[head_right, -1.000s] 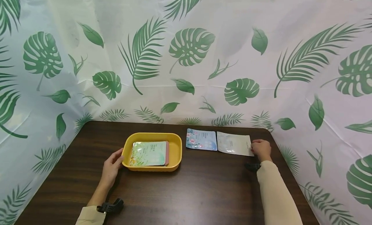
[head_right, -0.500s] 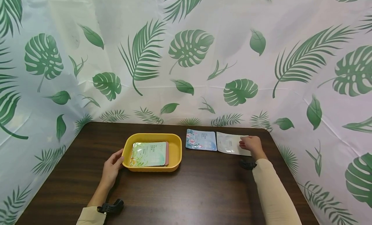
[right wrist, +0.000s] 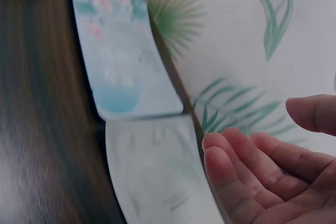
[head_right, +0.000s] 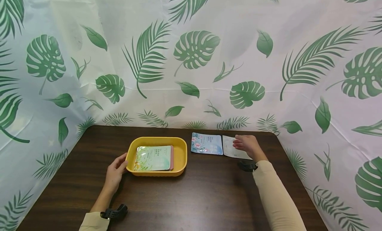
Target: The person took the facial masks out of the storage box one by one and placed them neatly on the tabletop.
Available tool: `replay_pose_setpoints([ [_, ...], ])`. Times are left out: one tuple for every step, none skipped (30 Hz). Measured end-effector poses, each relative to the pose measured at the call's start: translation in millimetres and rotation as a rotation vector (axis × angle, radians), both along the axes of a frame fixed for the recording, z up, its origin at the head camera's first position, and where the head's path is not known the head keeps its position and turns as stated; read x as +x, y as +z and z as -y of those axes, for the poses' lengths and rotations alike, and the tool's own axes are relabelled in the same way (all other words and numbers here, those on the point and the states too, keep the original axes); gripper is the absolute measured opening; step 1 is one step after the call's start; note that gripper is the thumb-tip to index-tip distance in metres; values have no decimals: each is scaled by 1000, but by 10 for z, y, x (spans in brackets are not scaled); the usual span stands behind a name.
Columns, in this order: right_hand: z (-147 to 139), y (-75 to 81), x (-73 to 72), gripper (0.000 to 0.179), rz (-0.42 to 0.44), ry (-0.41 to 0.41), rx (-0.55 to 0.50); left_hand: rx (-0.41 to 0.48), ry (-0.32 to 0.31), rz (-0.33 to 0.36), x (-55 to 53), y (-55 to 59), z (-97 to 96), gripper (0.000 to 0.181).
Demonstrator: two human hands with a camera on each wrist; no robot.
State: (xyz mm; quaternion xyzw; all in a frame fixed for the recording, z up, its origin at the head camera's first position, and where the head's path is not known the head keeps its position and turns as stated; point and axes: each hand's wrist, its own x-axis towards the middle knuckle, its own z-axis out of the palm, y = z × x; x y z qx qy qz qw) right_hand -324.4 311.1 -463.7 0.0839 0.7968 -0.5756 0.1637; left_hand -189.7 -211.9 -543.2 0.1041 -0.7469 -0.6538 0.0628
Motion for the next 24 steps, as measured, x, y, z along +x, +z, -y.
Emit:
replay_pose_setpoints([
  [27,10,3,62,-4,6,-5,-5,2,-3,-3,-9,-1,44],
  [55,21,6,62,-8,12,-9,-7,4,-4,-8,-15,-3,44],
  [82,29,6,61,-10,14,-14,-5,5,-8,-9,-17,-6,44],
  [108,38,7,61,-12,17,-20,-6,5,-10,-8,-18,-7,44],
  [136,48,9,60,-13,19,-28,-8,5,-10,-6,-16,-9,44],
  [164,59,14,60,-14,21,-34,-7,4,-7,-3,-12,-12,44],
  [192,67,16,59,-14,20,-42,-7,2,-5,2,-9,-14,44],
  [217,74,20,58,-14,23,-50,-10,-1,-1,9,-4,-16,44],
  [245,83,27,57,-14,24,-59,-11,-5,3,17,-1,-17,44],
  [272,93,35,56,-13,28,-66,-11,-7,10,24,1,-19,44],
  [300,101,43,55,-11,28,-73,-10,-10,14,31,2,-22,44],
  [326,111,50,54,-9,33,-80,-9,-11,17,36,2,-23,45],
  [353,120,55,53,-6,36,-87,-10,-12,20,41,0,-24,45],
  [380,131,61,53,-3,42,-93,-10,-11,21,43,-1,-26,45],
  [406,143,63,53,3,44,-100,-9,-10,22,41,-3,-28,45],
  [433,156,63,52,7,48,-109,-9,-7,21,38,-4,-30,45],
  [462,172,64,52,10,52,-116,-10,-3,18,35,-5,-31,44],
  [492,188,65,53,12,61,-120,-12,1,17,29,-6,-30,44],
  [522,202,64,54,13,66,-121,-14,3,12,24,-6,-30,44],
  [552,216,62,54,12,73,-120,-12,6,8,16,-5,-28,44],
  [585,230,62,53,10,78,-119,-14,8,4,11,-2,-26,43],
  [619,241,61,52,8,82,-120,-13,10,0,9,3,-24,43],
  [651,249,60,51,5,86,-116,-13,12,-3,6,7,-21,43],
  [682,254,58,51,4,90,-116,-15,13,-4,3,11,-19,43],
])
